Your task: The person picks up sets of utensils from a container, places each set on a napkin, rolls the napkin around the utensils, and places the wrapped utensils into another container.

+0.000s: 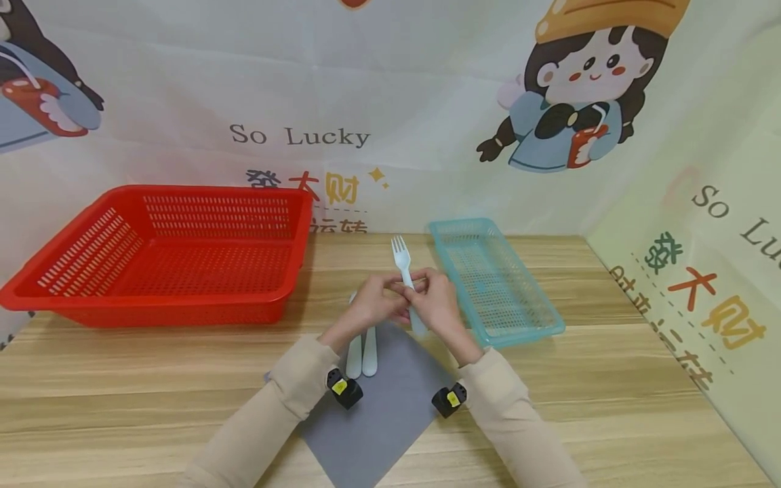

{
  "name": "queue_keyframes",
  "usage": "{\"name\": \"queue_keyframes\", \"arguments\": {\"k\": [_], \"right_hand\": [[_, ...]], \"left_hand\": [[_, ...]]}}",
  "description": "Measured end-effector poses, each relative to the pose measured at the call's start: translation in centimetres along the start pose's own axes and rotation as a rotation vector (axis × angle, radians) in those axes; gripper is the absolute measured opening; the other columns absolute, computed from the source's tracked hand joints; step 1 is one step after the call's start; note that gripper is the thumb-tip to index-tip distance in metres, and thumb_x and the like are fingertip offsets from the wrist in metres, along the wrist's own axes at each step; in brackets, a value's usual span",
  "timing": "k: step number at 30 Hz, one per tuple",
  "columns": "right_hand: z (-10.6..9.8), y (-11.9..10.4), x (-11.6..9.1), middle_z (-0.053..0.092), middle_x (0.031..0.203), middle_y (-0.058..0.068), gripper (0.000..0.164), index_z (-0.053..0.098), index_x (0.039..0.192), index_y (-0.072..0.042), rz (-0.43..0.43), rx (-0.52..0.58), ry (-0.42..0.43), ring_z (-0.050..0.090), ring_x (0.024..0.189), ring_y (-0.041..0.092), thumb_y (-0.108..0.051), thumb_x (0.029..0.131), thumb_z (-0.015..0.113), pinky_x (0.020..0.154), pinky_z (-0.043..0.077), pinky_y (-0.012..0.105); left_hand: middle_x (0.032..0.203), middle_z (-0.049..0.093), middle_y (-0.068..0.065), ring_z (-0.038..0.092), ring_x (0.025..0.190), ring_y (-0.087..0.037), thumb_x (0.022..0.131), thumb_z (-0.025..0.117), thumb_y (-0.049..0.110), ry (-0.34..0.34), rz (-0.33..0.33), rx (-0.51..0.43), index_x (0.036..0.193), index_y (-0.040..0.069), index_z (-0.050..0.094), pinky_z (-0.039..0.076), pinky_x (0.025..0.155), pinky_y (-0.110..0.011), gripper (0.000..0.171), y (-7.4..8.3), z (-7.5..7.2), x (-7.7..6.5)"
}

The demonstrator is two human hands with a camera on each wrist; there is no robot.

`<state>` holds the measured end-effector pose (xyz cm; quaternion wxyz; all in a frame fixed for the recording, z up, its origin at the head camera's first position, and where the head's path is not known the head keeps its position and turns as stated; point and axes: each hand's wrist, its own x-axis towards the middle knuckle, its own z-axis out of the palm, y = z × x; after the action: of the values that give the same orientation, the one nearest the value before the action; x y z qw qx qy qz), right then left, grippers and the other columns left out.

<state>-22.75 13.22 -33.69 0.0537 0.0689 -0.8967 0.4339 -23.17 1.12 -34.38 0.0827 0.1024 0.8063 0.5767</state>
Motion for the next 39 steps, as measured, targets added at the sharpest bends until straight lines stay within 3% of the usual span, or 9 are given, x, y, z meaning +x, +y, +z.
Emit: {"name": "queue_keyframes", "arguments": {"k": [4, 7, 13, 16, 21, 27, 31, 36, 39], "right_hand": [[0.3, 0.1, -0.3, 0.064, 0.083, 0.02, 0.021, 0.06, 0.091, 0.007, -0.024, -0.069, 0.037, 0.062, 0.071, 0.029, -0.009, 0.079, 0.065, 0.058, 0.05, 0.031], [0.6, 0.1, -0.5, 0.065, 0.086, 0.02, 0.017, 0.062, 0.09, 0.008, -0.095, -0.098, 0.062, 0.064, 0.071, 0.03, -0.004, 0.079, 0.062, 0.06, 0.052, 0.033], [1.0, 0.2, -0.7, 0.066, 0.087, 0.021, 0.016, 0.065, 0.092, 0.007, -0.179, -0.132, 0.057, 0.065, 0.074, 0.031, -0.001, 0.081, 0.056, 0.061, 0.053, 0.035], [1.0, 0.3, -0.7, 0.066, 0.087, 0.02, 0.017, 0.065, 0.095, 0.007, -0.136, -0.087, 0.012, 0.065, 0.078, 0.031, -0.001, 0.081, 0.057, 0.063, 0.053, 0.034], [0.8, 0.4, -0.5, 0.064, 0.093, 0.022, 0.022, 0.062, 0.1, 0.009, 0.01, 0.041, -0.089, 0.064, 0.083, 0.029, -0.003, 0.082, 0.06, 0.064, 0.052, 0.029], [0.8, 0.8, -0.8, 0.063, 0.098, 0.024, 0.027, 0.059, 0.105, 0.011, 0.112, 0.171, -0.257, 0.064, 0.078, 0.022, -0.005, 0.083, 0.059, 0.068, 0.052, 0.029], [1.4, 1.2, -1.0, 0.063, 0.092, 0.02, 0.027, 0.055, 0.105, 0.012, 0.178, 0.24, -0.343, 0.062, 0.074, 0.016, -0.002, 0.082, 0.058, 0.071, 0.052, 0.032], [2.5, 1.4, -1.1, 0.062, 0.086, 0.015, 0.023, 0.052, 0.102, 0.012, 0.25, 0.305, -0.366, 0.059, 0.07, 0.012, 0.001, 0.083, 0.056, 0.069, 0.052, 0.029], [3.0, 1.5, -1.1, 0.061, 0.084, 0.016, 0.021, 0.051, 0.099, 0.014, 0.268, 0.302, -0.352, 0.059, 0.067, 0.013, 0.003, 0.082, 0.056, 0.066, 0.053, 0.029]], "left_hand": [[0.09, 0.065, -0.021, 0.066, 0.064, -0.023, 0.079, 0.062, 0.004, -0.01, 0.03, 0.12, 0.105, -0.005, 0.061, 0.05, 0.058, -0.02, 0.027, 0.1, 0.2, -0.5], [0.08, 0.065, -0.022, 0.065, 0.06, -0.026, 0.081, 0.058, -0.001, -0.037, -0.012, 0.024, 0.1, -0.009, 0.059, 0.052, 0.056, -0.026, 0.021, 0.0, 0.4, -0.6], [0.084, 0.064, -0.023, 0.065, 0.061, -0.026, 0.084, 0.055, 0.0, -0.053, -0.096, -0.076, 0.106, -0.008, 0.059, 0.053, 0.06, -0.032, 0.024, -0.5, 0.3, -0.5], [0.087, 0.064, -0.023, 0.066, 0.063, -0.026, 0.085, 0.056, 0.002, -0.076, -0.126, -0.109, 0.107, -0.008, 0.059, 0.053, 0.062, -0.031, 0.025, -0.7, -0.1, -0.6], [0.092, 0.063, -0.023, 0.064, 0.06, -0.021, 0.083, 0.056, -0.003, -0.097, -0.158, -0.14, 0.107, -0.01, 0.057, 0.053, 0.06, -0.027, 0.025, -1.0, -0.9, -0.9], [0.083, 0.063, -0.021, 0.063, 0.057, -0.019, 0.078, 0.06, -0.008, -0.115, -0.207, -0.134, 0.095, -0.012, 0.059, 0.053, 0.06, -0.029, 0.018, -1.4, -1.8, -1.2], [0.075, 0.063, -0.018, 0.063, 0.055, -0.019, 0.074, 0.064, -0.01, -0.144, -0.226, -0.06, 0.086, -0.013, 0.06, 0.053, 0.057, -0.029, 0.013, -1.9, -2.2, -1.4], [0.062, 0.06, -0.013, 0.059, 0.047, -0.014, 0.072, 0.065, -0.008, -0.153, -0.226, 0.062, 0.082, -0.009, 0.059, 0.052, 0.051, -0.028, 0.011, -2.4, -2.7, -1.5], [0.053, 0.054, -0.007, 0.052, 0.041, -0.01, 0.071, 0.067, -0.006, -0.13, -0.197, 0.184, 0.077, -0.006, 0.059, 0.049, 0.045, -0.024, 0.009, -2.5, -3.1, -1.7]]}}
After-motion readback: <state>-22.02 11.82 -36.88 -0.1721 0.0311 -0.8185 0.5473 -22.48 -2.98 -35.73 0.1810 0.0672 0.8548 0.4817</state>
